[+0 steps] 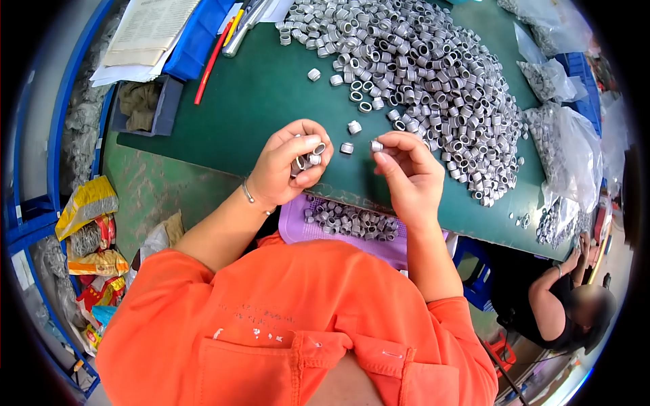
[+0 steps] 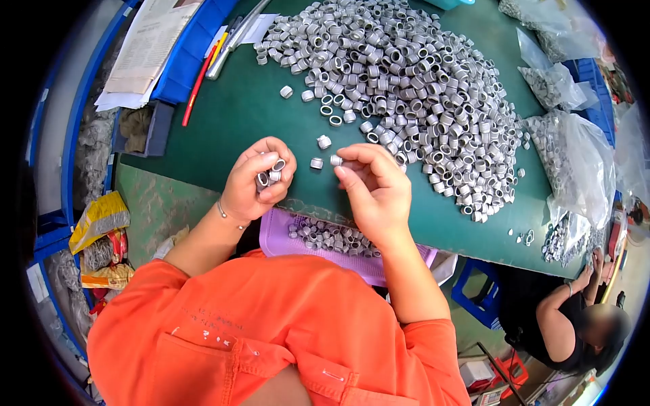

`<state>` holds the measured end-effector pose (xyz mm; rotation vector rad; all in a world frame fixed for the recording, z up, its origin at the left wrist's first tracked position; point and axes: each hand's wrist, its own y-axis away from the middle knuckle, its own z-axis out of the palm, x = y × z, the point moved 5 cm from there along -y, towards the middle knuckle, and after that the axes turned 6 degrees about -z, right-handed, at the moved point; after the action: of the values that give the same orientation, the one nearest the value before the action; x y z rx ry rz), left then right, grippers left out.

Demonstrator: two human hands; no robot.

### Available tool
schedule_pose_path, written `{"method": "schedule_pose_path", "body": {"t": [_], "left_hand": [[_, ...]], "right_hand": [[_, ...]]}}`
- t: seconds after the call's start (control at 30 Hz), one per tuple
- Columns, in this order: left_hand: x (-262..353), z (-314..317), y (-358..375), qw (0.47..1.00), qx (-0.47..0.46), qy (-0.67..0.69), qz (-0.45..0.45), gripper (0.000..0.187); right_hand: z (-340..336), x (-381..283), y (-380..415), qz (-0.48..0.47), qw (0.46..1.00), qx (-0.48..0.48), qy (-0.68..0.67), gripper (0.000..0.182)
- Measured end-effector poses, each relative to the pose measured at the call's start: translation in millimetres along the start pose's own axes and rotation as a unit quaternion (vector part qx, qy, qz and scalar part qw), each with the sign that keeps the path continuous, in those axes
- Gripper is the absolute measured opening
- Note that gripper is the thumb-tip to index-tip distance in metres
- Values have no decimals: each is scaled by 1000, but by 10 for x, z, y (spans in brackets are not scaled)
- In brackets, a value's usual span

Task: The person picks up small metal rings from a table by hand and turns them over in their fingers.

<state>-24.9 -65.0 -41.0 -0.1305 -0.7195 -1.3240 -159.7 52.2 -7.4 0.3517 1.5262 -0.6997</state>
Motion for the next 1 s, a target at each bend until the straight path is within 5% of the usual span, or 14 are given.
{"method": "schedule_pose_path", "body": {"t": [0.13, 0.5, 0.67, 0.7, 0.83, 0.93, 1.0], "left_hand": [[17, 20, -29, 1000, 3, 29, -9, 10], [-5, -2, -31, 1000, -9, 19, -3, 14], [12, 13, -27, 1000, -8, 17, 5, 15], [9, 12, -28, 1000, -11, 21, 2, 15], [-13, -5, -30, 1000, -5, 21, 0, 15], [0, -4, -11, 1000, -3, 21, 3, 14], [4, 14, -20, 1000, -7, 26, 0, 14]], "right_hand": [[-30, 100, 108, 137, 970, -25, -199, 19], [6, 54, 155, 108, 942, -51, -315, 15], [65, -69, 74, -21, 985, -173, 9, 25], [138, -71, 21, -123, 972, -146, 135, 19], [347, -51, -25, -199, 878, -119, 418, 24], [279, 15, -5, -136, 954, -94, 252, 24], [207, 196, 58, -2, 997, -64, 44, 32]]}}
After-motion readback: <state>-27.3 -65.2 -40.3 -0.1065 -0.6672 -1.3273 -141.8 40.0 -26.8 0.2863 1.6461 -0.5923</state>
